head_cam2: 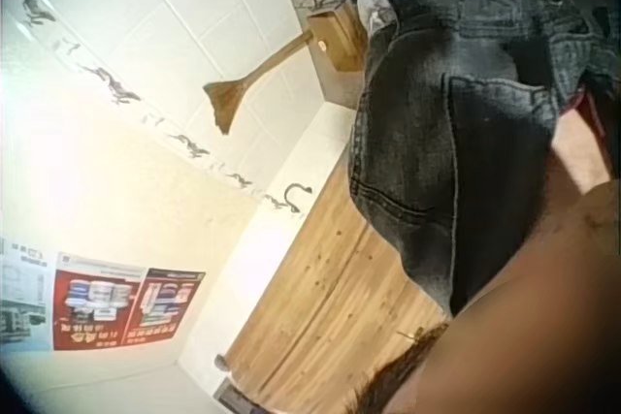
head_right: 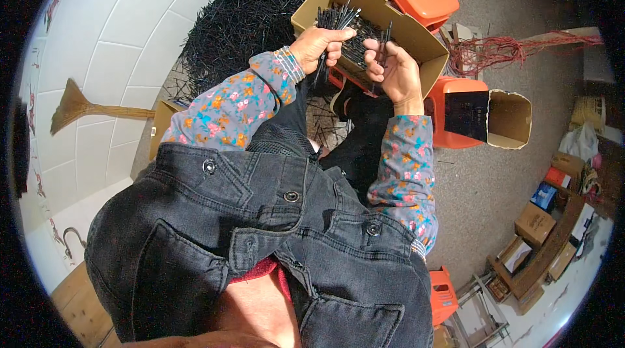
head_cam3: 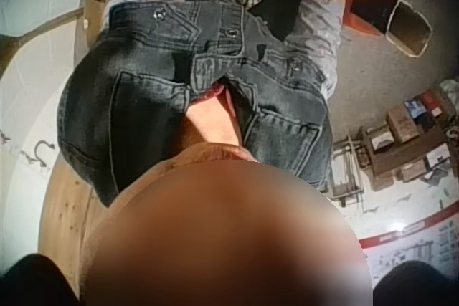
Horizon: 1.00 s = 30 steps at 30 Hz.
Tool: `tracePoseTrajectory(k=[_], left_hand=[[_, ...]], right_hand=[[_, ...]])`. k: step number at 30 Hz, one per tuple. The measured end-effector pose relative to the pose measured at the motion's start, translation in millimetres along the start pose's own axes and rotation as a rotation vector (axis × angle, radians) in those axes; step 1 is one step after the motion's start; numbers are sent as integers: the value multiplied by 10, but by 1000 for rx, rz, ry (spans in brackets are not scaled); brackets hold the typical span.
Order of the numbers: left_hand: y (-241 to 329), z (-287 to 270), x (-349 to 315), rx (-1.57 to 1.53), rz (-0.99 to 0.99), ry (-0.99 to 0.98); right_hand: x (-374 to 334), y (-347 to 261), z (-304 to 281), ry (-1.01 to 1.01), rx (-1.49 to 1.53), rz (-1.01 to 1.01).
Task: Sort and bundle black cable ties from a large pile into a cardboard box.
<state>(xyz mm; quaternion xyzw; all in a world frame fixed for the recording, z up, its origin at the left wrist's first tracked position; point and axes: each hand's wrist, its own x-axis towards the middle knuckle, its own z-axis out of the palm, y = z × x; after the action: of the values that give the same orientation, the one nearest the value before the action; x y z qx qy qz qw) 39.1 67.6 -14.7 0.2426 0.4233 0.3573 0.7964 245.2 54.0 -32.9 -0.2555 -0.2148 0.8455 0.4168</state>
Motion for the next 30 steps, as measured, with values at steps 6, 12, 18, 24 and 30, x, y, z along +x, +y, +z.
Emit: tracePoseTrajectory(k=[6, 12, 18, 24, 30], left_hand=[[-60, 89, 31, -19, 42, 48], [-12, 211, 62, 174, -7, 59], [-8, 215, 72, 250, -24, 53], [-4, 119, 112, 31, 33, 47], [7, 169, 50, 159, -35, -57]], right_hand=[[-20, 43, 147, 64, -144, -55], [-5, 120, 202, 47, -295, -42], [-31, 113, 309, 106, -307, -7], [-43, 84, 253, 140, -343, 67], [-51, 98, 248, 134, -333, 81]])
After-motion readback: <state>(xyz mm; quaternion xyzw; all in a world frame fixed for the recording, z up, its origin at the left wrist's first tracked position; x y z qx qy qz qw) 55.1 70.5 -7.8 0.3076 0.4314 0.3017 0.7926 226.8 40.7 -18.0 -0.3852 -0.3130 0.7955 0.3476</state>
